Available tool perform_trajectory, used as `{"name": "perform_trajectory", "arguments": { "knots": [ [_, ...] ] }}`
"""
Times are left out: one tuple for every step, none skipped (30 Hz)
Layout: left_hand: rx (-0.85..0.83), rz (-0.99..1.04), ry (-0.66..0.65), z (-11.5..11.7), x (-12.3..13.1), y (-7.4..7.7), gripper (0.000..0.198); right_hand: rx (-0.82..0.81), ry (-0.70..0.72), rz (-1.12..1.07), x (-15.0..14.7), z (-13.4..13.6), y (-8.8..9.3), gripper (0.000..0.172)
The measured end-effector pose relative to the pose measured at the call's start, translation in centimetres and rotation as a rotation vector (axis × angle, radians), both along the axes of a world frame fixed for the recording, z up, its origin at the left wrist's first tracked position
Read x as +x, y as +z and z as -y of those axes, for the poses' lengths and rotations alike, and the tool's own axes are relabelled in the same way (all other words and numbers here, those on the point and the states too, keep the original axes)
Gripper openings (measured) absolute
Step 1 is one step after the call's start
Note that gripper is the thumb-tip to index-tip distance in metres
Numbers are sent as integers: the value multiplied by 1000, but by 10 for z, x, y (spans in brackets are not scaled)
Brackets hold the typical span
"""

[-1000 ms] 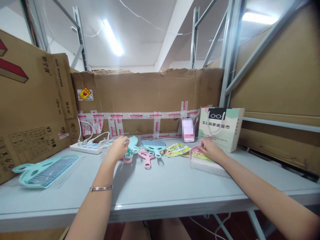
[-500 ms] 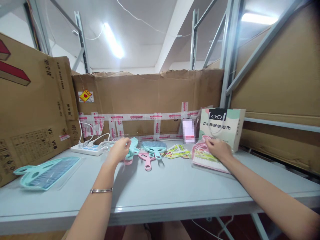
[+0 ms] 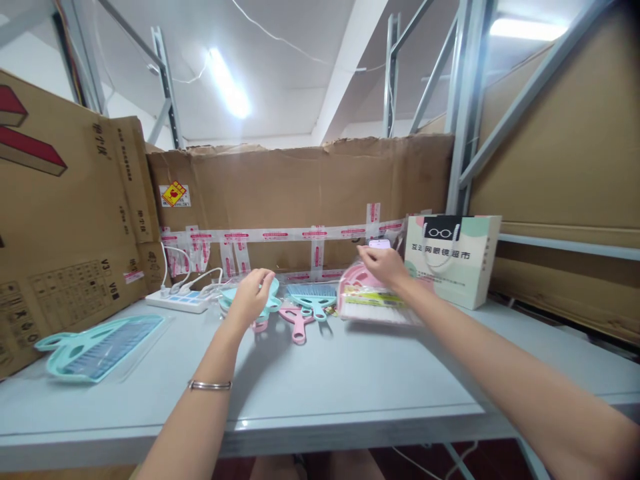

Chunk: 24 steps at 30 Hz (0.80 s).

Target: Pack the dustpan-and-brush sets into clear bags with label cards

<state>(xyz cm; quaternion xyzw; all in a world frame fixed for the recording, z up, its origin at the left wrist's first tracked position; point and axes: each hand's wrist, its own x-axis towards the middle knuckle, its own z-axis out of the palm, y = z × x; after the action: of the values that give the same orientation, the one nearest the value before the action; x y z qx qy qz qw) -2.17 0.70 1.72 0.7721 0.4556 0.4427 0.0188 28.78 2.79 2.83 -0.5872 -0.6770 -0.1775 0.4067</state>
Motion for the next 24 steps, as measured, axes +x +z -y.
{"name": "perform_trajectory", "arguments": {
  "knots": [
    [-85, 65, -57, 2, 6, -1, 32, 13, 54, 10, -16, -3, 4, 49],
    [-194, 131, -120, 4, 11, -3, 36, 25, 100, 21, -32, -6, 7, 49],
    [-313, 194, -184, 5, 17, -5, 42, 39, 148, 32, -50, -8, 9, 48],
    [-424, 248, -236, 7, 21, -7, 51, 53, 189, 42, -67, -10, 10, 48],
    [-510, 297, -272, 8, 25, -9, 61, 62, 226, 56, -84, -12, 10, 49],
    [-568, 346, -296, 8, 28, -12, 68, 66, 256, 72, -100, -13, 10, 49],
    [-601, 394, -315, 8, 29, -14, 71, 69, 282, 85, -115, -14, 8, 49],
    [-614, 440, -334, 7, 30, -16, 69, 65, 307, 91, -127, -15, 6, 49],
    [-614, 483, -351, 5, 30, -18, 65, 58, 327, 89, -137, -16, 4, 48],
    [-605, 518, -364, 2, 30, -20, 59, 52, 348, 77, -144, -16, 2, 48],
    [-590, 541, -370, -1, 29, -22, 52, 52, 369, 57, -148, -17, 0, 46],
    [-568, 558, -365, -4, 28, -24, 46, 74, 388, 26, -148, -18, -3, 43],
    [-533, 579, -349, -7, 28, -25, 42, 123, 403, -18, -145, -19, -5, 38],
    [-486, 608, -325, -10, 28, -27, 40, 198, 406, -86, -140, -19, -8, 32],
    [-430, 643, -297, -13, 28, -28, 38, 284, 393, -180, -133, -19, -11, 28],
    [-367, 680, -265, -15, 28, -29, 36, 361, 361, -304, -125, -18, -15, 29],
    [-301, 717, -229, -16, 29, -29, 35, 400, 316, -458, -117, -17, -20, 36],
    [-241, 750, -194, -17, 30, -29, 34, 371, 274, -636, -110, -14, -24, 43],
    [-194, 779, -168, -17, 30, -29, 32, 262, 255, -821, -105, -10, -29, 48],
    [-165, 803, -154, -16, 31, -28, 30, 78, 284, -994, -101, -5, -34, 48],
    [-148, 823, -153, -16, 31, -28, 28, -147, 362, -1140, -100, 0, -38, 46],
    [-141, 838, -162, -16, 31, -27, 27, -367, 469, -1249, -100, 4, -41, 42],
    [-134, 849, -170, -16, 30, -26, 27, -546, 581, -1320, -101, 8, -43, 36],
    [-119, 864, -164, -17, 28, -26, 27, -661, 675, -1363, -103, 11, -43, 31]
  ]
}}
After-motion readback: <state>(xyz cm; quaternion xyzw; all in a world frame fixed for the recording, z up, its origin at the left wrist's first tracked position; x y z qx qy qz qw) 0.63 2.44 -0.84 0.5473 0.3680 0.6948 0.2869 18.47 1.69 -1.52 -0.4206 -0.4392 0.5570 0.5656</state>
